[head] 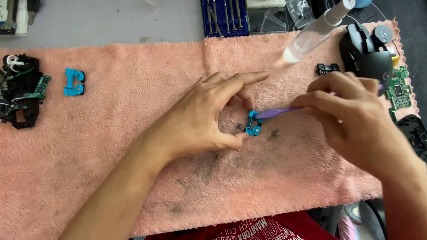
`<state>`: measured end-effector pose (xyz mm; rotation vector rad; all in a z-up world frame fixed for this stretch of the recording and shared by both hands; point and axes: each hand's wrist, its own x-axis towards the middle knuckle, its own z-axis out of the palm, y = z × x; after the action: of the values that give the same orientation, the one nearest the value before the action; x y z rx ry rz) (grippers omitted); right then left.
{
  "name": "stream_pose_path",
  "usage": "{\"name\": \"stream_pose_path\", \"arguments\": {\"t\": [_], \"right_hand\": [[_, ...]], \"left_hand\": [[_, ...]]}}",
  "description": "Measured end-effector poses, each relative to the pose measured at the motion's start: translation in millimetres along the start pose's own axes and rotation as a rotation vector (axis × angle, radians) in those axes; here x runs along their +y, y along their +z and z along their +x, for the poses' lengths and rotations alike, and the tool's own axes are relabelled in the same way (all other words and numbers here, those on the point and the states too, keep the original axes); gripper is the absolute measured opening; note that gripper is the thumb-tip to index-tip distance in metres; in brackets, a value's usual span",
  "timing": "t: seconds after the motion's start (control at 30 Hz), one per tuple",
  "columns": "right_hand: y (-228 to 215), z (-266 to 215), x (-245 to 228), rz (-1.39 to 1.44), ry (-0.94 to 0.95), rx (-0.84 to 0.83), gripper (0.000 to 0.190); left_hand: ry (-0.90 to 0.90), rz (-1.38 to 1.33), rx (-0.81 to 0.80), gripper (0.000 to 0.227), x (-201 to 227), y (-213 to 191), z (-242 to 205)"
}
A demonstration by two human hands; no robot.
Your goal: The person scrubs small blue and black plastic electronic components with a purple toothbrush on a pink towel. They spray the components with a clear liquid from a spray bottle and continue scrubbing, then place the cleaned parts aside.
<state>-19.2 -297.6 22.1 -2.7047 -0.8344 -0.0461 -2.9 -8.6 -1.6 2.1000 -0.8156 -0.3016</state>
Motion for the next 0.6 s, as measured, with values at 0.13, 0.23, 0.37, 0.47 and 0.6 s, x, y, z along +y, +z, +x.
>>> {"name": "stream_pose_path", "arguments": {"t": [0.13,0.23,0.37,0.47,0.6], "right_hand": [[0,2,-3,-0.038,0.025,0.038,0.024],[1,2,-4,-0.094,-0.018,0.048,0.025],[-2,-2,3,-0.016,-0.059,-0.020,0.028],[2,0,-2,-0.063,-0.033,0.030,0.029],[3,1,-3,-0.049,-0.018,-0.019,0.029]], "left_hand": [[0.038,-0.012,0.033,0.102,0,0,-1],[0.039,-0.037,0.046,0.102,0,0,-1],[0.036,-0.019,0.041,0.105,-2,1,-1],[0.051,-0.019,0.041,0.104,-2,2,-1],[-0.001,0.015,0.018,0.108,0,1,0]]}}
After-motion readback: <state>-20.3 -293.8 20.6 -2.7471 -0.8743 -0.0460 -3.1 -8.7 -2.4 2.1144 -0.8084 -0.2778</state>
